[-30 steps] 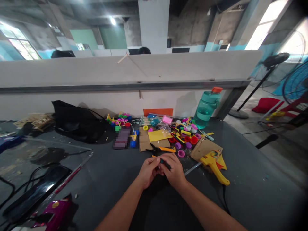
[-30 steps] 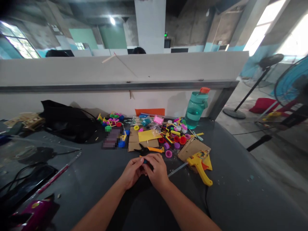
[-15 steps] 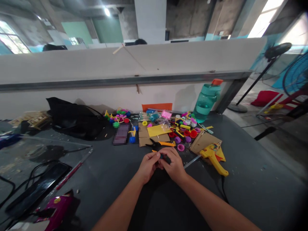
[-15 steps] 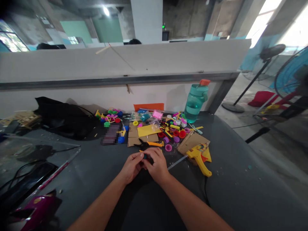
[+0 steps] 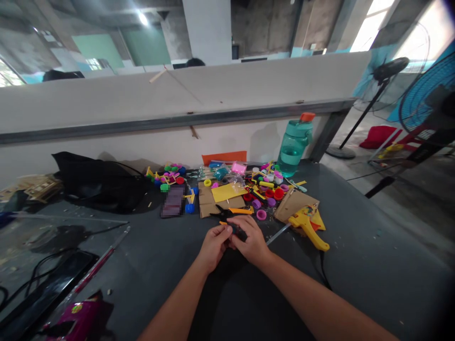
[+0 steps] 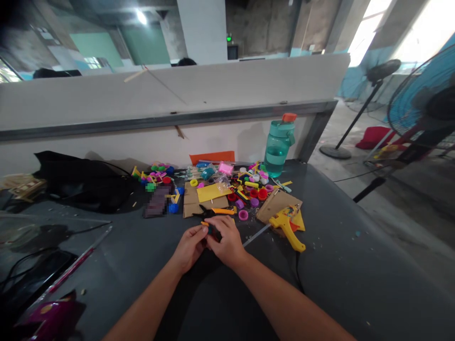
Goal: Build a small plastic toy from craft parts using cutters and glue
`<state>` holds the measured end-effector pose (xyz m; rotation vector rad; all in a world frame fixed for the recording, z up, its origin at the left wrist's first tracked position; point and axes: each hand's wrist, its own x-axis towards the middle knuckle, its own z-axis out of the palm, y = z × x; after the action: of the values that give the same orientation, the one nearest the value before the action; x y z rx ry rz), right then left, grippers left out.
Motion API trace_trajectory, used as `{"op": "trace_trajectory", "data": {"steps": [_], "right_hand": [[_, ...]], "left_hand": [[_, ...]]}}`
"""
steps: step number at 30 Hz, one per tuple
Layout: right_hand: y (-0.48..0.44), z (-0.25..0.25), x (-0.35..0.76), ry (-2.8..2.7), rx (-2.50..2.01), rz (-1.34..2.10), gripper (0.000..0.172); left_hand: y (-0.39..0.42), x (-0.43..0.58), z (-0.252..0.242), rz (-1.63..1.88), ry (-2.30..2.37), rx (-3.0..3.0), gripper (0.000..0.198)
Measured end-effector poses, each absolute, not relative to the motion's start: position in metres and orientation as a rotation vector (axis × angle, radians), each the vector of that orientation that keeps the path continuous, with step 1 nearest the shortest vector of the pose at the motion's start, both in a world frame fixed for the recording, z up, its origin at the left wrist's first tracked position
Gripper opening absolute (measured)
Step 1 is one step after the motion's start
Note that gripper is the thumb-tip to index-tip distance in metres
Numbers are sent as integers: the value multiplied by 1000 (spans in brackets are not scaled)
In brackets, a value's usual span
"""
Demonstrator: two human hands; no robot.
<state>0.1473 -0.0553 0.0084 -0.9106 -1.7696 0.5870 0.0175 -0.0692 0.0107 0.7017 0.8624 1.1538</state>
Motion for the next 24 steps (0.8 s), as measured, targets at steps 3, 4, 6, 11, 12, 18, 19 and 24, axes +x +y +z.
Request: {"op": "trace_trajectory", "data": {"steps": [3,4,6,11,12,18,19,24], "right_hand": [[-55,9,147,-1810,-891,574,29],[-55,9,148,-1815,-893,568,27],[-55,9,148,-1804,-910,555,24],[-55,10,148,-1782,-918,551,23],[-55,10,148,-1787,-912,552,25],[-58,13,149,-1835,-880,570,32],[-58,13,149,-1835,-884,572,28],[-57,12,150,-1792,-926,578,22]], "left_hand": [[-69,17,11,1148,873,716,25],[-69,17,11,1147,873,722,25],[-69,17,10,1147,867,728,26],[-69,17,11,1145,852,712,24],[-70,18,12,1156,858,699,22],[-71,19,10,1245,922,658,25],[-71,19,9,1232,917,689,26],[-70,16,8,1164,932,808,23]]}}
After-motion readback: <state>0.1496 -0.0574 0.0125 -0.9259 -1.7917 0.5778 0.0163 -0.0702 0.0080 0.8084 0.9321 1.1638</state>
